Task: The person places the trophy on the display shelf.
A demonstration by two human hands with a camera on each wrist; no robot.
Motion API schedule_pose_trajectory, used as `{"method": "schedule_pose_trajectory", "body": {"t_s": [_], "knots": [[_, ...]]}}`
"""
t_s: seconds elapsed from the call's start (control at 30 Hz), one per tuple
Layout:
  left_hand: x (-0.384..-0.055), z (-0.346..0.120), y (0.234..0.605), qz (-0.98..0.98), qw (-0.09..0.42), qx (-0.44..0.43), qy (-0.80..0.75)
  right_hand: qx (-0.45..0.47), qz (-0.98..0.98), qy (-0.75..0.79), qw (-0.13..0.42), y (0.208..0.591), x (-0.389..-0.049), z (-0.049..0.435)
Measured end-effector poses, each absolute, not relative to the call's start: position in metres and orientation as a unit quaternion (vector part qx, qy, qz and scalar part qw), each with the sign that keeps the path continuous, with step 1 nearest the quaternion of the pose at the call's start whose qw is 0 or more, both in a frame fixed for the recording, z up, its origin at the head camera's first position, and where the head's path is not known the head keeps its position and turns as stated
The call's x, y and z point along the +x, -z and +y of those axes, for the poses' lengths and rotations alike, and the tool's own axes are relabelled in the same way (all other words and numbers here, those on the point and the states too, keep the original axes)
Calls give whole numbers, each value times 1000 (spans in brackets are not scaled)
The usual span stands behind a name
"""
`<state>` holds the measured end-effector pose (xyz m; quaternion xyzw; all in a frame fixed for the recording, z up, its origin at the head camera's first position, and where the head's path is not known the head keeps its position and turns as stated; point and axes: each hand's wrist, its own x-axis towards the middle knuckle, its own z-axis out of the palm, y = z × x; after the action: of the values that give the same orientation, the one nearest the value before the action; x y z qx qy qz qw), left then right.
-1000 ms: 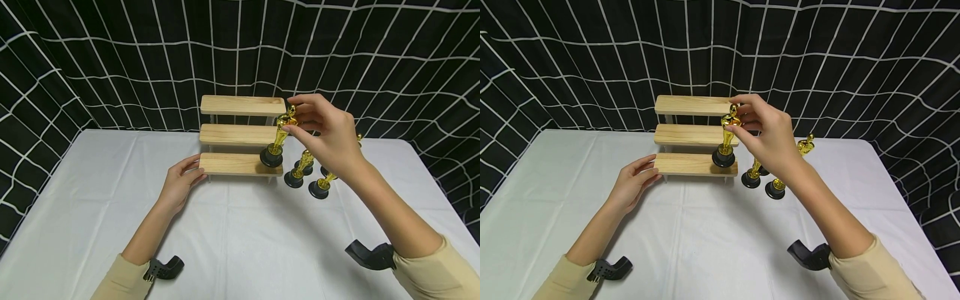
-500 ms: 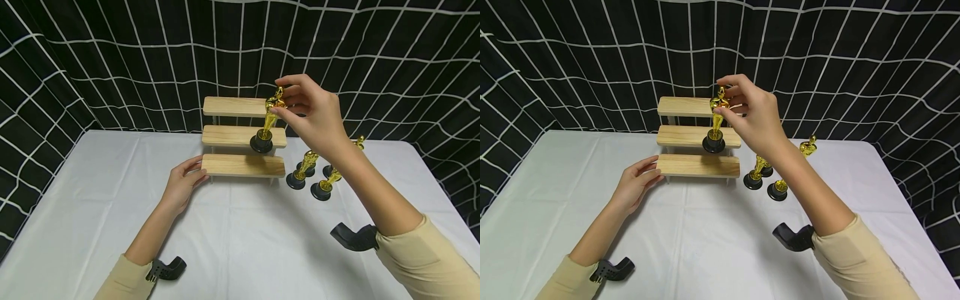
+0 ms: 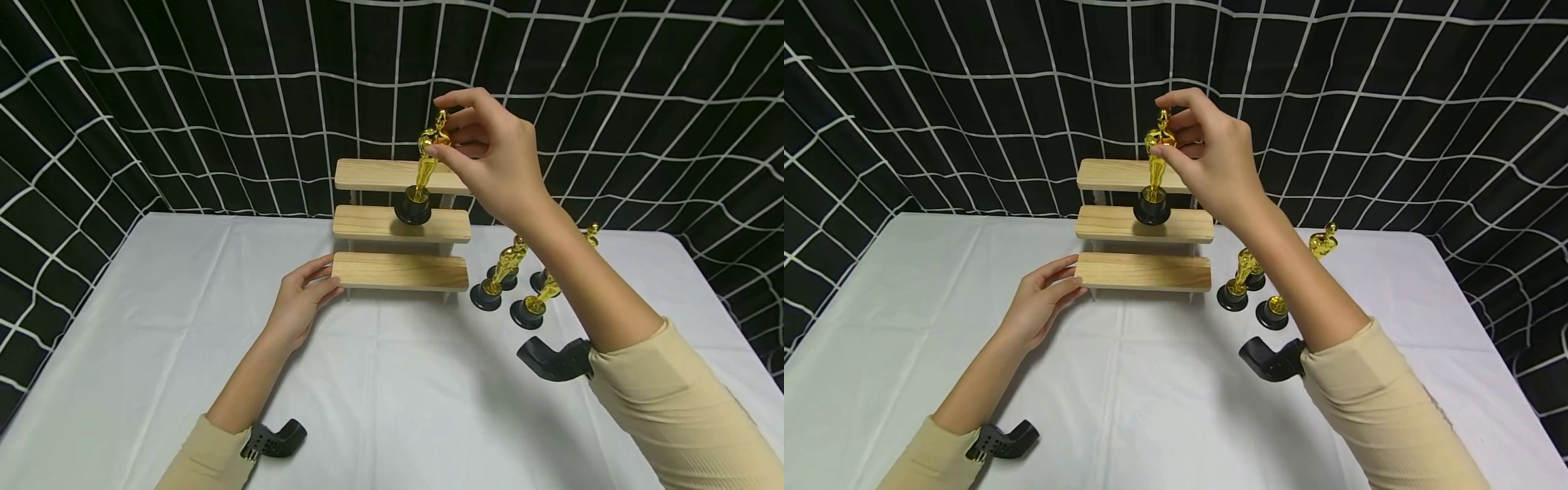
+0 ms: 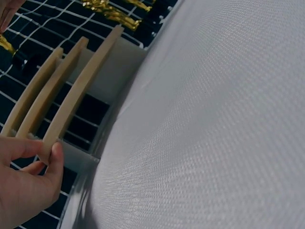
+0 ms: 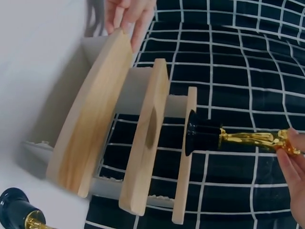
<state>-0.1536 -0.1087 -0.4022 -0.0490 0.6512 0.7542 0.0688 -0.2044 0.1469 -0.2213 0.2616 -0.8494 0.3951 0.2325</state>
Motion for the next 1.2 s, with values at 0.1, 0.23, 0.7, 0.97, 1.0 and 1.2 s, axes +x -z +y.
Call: {"method": "schedule_pose_trajectory", "body": {"t_s": [0.1, 0.23, 0.7, 0.97, 1.0, 1.2], "knots": [[-153, -109, 402, 652, 70, -47, -753, 270, -844, -396, 240, 221, -210, 144], [-152, -109, 402, 653, 71, -44, -753, 279, -838, -399, 246, 220, -218, 139], [-152, -108, 401, 652, 68, -44, -753, 264, -852, -398, 216, 210, -232, 123], [-153, -108, 401, 648, 73, -47, -757, 263, -850, -399, 221, 204, -242, 112], [-153, -108, 401, 648, 73, -48, -757, 263, -850, -400, 220, 204, -243, 111], [-153, -108, 401, 647, 74, -47, -758, 258, -852, -404, 209, 201, -249, 102]]}}
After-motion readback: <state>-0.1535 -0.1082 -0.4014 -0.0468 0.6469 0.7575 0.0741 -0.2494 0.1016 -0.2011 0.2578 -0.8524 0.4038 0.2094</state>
